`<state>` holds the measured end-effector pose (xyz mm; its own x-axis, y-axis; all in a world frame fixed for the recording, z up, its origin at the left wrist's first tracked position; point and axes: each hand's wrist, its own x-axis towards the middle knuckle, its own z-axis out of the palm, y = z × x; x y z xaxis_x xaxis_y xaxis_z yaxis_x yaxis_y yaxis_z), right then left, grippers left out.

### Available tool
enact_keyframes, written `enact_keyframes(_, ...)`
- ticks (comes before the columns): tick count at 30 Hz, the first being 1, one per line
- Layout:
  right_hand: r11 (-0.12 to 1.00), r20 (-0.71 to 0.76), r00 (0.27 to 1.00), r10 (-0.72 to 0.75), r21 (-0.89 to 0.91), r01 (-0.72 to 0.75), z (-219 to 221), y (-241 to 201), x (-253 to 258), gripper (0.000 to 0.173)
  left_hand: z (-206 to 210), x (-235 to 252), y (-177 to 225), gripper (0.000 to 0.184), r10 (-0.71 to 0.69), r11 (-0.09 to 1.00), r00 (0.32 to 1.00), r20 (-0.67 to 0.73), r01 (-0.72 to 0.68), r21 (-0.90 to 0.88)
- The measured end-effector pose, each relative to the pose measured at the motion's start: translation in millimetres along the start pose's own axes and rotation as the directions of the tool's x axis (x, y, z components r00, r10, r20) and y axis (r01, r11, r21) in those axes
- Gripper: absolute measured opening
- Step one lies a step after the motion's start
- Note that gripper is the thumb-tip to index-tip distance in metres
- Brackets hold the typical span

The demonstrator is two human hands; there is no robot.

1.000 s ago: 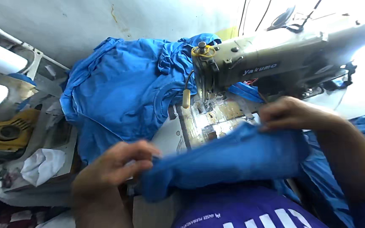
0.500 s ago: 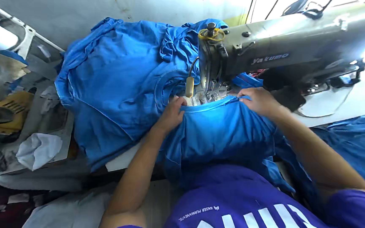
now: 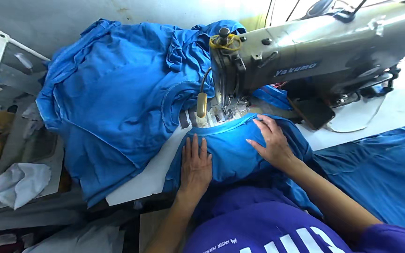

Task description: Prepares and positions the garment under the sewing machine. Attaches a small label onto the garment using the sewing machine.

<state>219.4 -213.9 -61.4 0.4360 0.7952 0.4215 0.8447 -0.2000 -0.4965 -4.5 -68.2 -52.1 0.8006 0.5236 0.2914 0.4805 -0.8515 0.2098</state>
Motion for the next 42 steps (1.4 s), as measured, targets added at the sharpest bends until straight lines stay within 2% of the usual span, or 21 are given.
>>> enact_keyframes(2, 0.999, 0.004, 0.999, 0.044, 0.03, -0.044, -3, 4, 2, 0.068, -2, 0, -12, 0.058, 0.008, 0.998, 1.0, -0.001, -0.008, -0.066)
enact_keyframes(5, 1.0, 0.006, 1.0, 0.004, -0.023, -0.004, -3, 6, 2, 0.062, -11, 3, -33, 0.067, 0.036, 0.987, 0.999, 0.038, -0.029, -0.158)
enact_keyframes(9, 0.982, 0.037, 0.998, -0.043, -0.18, 0.049, -1, 3, 0, 0.06, -14, 6, -48, 0.068, 0.108, 0.983, 0.99, 0.09, -0.093, -0.157)
enact_keyframes(16, 0.943, 0.092, 0.995, 0.045, -0.331, -0.012, -5, 3, 10, 0.073, -13, 13, -47, 0.066, 0.132, 0.987, 0.988, 0.082, -0.124, -0.103)
enact_keyframes(22, 0.908, 0.231, 0.944, 0.235, -0.399, -0.128, 1, -11, 51, 0.08, -3, 49, -55, 0.075, 0.151, 0.986, 0.974, 0.167, -0.138, -0.091)
enact_keyframes(30, 0.918, 0.231, 0.946, 0.229, -0.374, -0.131, 7, -2, 49, 0.08, -7, 56, -26, 0.067, -0.031, 0.999, 0.966, 0.257, 0.028, 0.015)
enact_keyframes(36, 0.923, 0.233, 0.956, 0.18, -0.375, -0.082, 6, 4, 55, 0.083, -2, 53, -22, 0.064, -0.046, 0.999, 0.981, 0.188, 0.046, 0.003)
enact_keyframes(42, 0.924, 0.217, 0.964, 0.155, -0.378, -0.064, 6, 2, 56, 0.085, -4, 54, -20, 0.064, -0.059, 0.998, 0.973, 0.223, 0.057, 0.018)
